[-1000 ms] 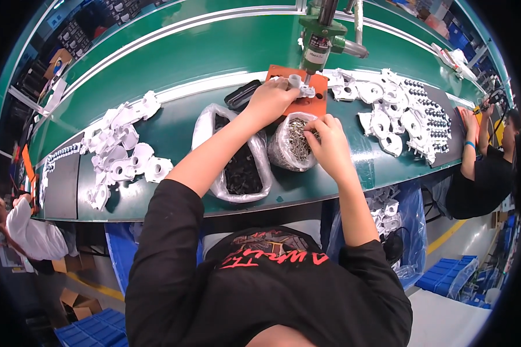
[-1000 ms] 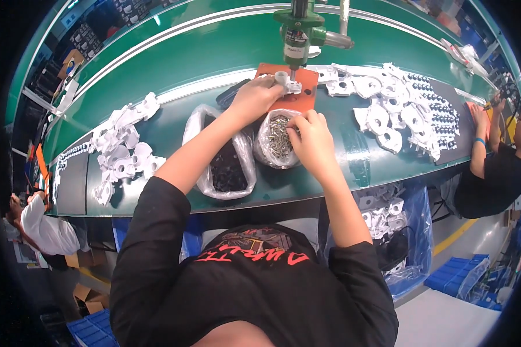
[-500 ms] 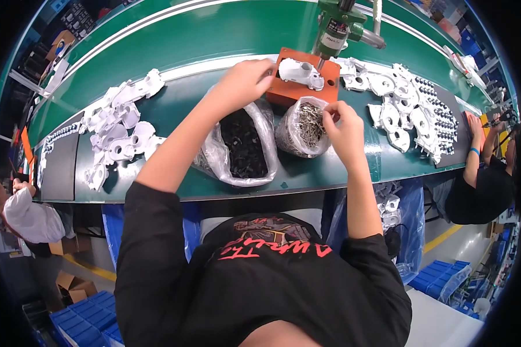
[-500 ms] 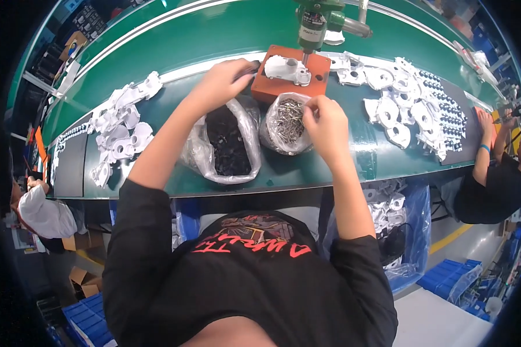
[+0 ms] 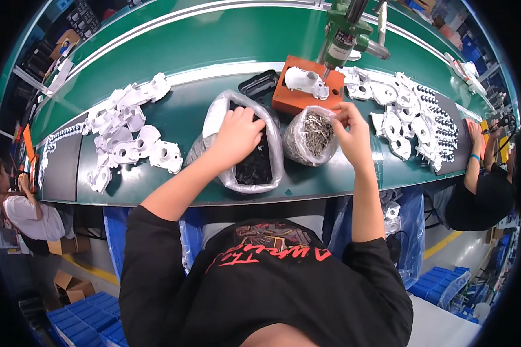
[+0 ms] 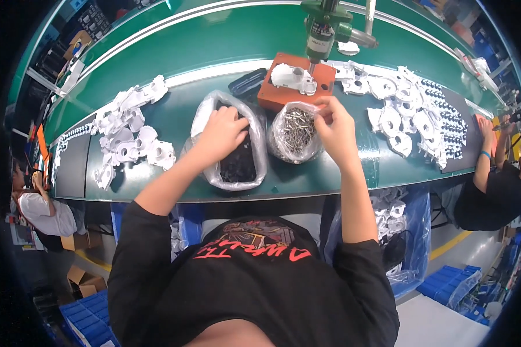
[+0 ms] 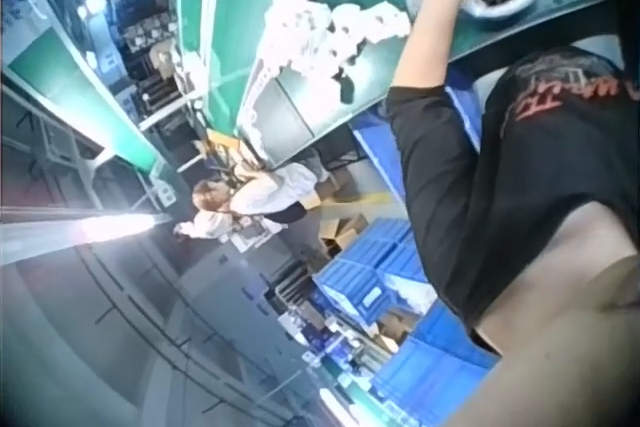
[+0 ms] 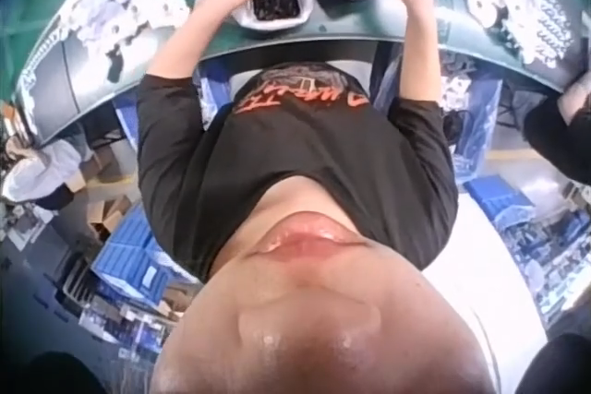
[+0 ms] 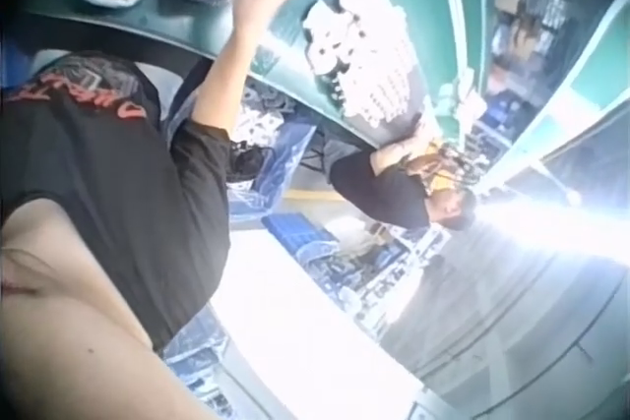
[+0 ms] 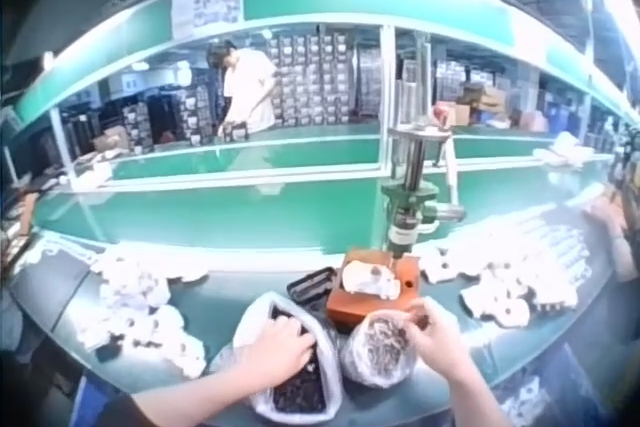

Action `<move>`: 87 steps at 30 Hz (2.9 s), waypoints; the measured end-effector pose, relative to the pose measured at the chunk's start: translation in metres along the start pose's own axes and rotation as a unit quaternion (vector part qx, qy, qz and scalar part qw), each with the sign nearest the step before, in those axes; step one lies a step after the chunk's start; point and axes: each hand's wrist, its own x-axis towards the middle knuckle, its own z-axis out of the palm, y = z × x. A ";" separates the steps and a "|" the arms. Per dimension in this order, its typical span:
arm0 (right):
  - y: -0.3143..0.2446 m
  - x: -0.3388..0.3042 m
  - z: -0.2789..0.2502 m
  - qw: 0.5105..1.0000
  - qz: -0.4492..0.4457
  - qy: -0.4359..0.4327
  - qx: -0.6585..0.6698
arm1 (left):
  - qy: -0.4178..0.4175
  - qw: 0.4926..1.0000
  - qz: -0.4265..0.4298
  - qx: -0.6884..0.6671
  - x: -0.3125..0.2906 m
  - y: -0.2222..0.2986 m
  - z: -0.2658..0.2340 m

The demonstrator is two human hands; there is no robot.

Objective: Assembling plastic components using a manual press machine on a production floor.

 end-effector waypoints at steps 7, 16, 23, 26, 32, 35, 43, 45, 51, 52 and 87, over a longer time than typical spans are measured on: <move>-0.004 -0.005 0.005 0.994 -0.092 -0.015 -0.062 | 0.018 0.999 0.026 0.011 0.007 -0.002 0.011; 0.002 -0.007 0.007 0.997 -0.074 0.019 -0.007 | -0.133 0.991 0.011 0.020 0.019 -0.007 -0.007; 0.013 -0.005 0.009 0.998 -0.005 0.037 0.058 | -0.215 0.975 0.043 -0.033 0.037 -0.018 -0.004; 0.015 -0.006 0.009 0.995 0.003 0.038 0.088 | -0.221 0.973 0.057 -0.039 0.044 -0.012 -0.012; 0.016 -0.007 0.006 0.996 -0.007 0.035 0.082 | -0.171 0.961 0.032 -0.215 0.042 -0.012 -0.025; 0.017 -0.006 0.005 0.995 0.004 0.023 0.093 | -0.111 0.960 0.004 -0.258 0.038 -0.025 -0.028; 0.022 -0.001 -0.002 0.987 0.033 0.014 0.159 | -0.058 0.912 -0.143 -0.381 0.108 -0.022 -0.042; 0.018 0.001 -0.004 0.985 0.042 0.005 0.165 | -0.043 0.914 -0.120 -0.386 0.141 -0.024 -0.031; 0.022 0.010 -0.008 0.982 0.031 0.023 0.183 | -0.212 0.871 -0.134 -0.422 0.224 -0.029 0.002; 0.024 0.013 -0.011 0.983 0.032 0.024 0.181 | -0.245 0.864 -0.126 -0.421 0.233 -0.029 0.010; 0.076 0.101 0.023 0.997 -0.043 0.062 0.015 | 0.001 0.986 0.075 -0.148 0.122 0.014 0.027</move>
